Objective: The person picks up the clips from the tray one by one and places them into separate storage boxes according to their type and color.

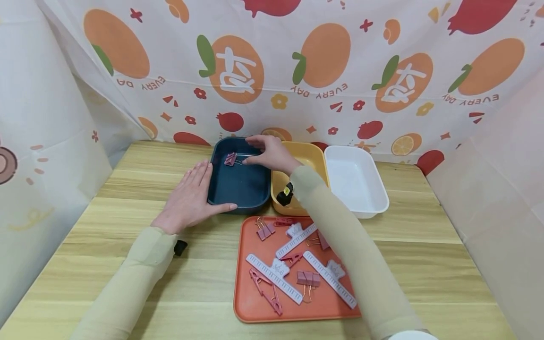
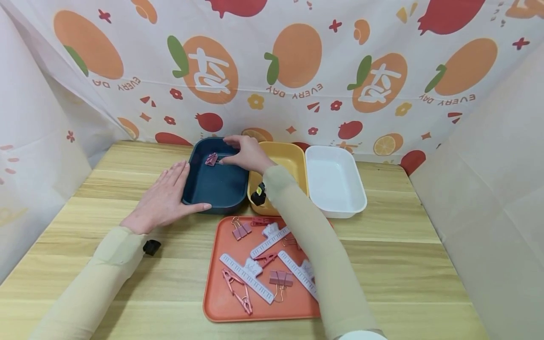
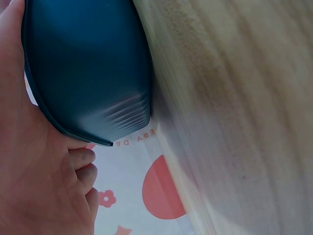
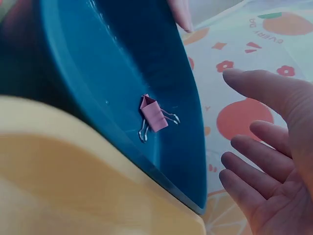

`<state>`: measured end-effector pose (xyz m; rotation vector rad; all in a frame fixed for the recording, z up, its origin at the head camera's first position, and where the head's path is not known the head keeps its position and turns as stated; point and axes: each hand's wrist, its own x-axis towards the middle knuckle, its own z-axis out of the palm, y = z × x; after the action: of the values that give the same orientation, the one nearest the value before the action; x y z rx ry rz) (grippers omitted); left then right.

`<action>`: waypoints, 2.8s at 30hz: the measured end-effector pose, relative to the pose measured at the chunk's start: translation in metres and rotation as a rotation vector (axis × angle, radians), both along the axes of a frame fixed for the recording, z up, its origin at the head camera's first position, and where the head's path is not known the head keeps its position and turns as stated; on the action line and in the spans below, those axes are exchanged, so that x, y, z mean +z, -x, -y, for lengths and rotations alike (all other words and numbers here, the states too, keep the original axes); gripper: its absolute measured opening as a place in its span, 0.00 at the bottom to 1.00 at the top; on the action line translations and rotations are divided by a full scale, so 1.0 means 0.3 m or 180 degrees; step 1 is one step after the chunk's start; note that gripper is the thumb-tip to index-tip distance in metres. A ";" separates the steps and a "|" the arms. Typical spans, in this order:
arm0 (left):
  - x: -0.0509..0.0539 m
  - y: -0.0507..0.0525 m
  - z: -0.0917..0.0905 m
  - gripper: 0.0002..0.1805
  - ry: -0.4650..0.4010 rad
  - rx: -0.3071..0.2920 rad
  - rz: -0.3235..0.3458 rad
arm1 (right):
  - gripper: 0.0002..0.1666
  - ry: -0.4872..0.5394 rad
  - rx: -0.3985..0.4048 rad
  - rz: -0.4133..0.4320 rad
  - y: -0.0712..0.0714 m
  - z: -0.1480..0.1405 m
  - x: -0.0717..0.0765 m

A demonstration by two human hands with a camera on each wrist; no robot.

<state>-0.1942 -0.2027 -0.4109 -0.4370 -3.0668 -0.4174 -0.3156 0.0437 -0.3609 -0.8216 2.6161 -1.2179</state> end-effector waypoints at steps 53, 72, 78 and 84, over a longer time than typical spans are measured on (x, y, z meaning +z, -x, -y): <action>-0.010 -0.002 0.000 0.74 -0.0041 0.0060 0.0011 | 0.41 0.0635 0.0151 -0.0458 -0.271 -0.233 0.151; -0.002 -0.002 0.001 0.74 0.0009 0.0048 0.0005 | 0.39 0.0668 -0.0038 -0.0603 -0.339 -0.352 0.165; 0.001 -0.001 0.000 0.74 0.0020 0.0038 0.0012 | 0.40 0.0685 -0.0087 -0.0626 -0.355 -0.384 0.163; 0.000 -0.002 0.000 0.74 0.0036 0.0034 0.0007 | 0.41 0.0648 -0.0143 -0.0673 -0.369 -0.415 0.154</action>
<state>-0.1935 -0.2028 -0.4108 -0.4205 -3.0737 -0.4005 -0.2048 0.1681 -0.3146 -0.9811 2.7183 -1.5063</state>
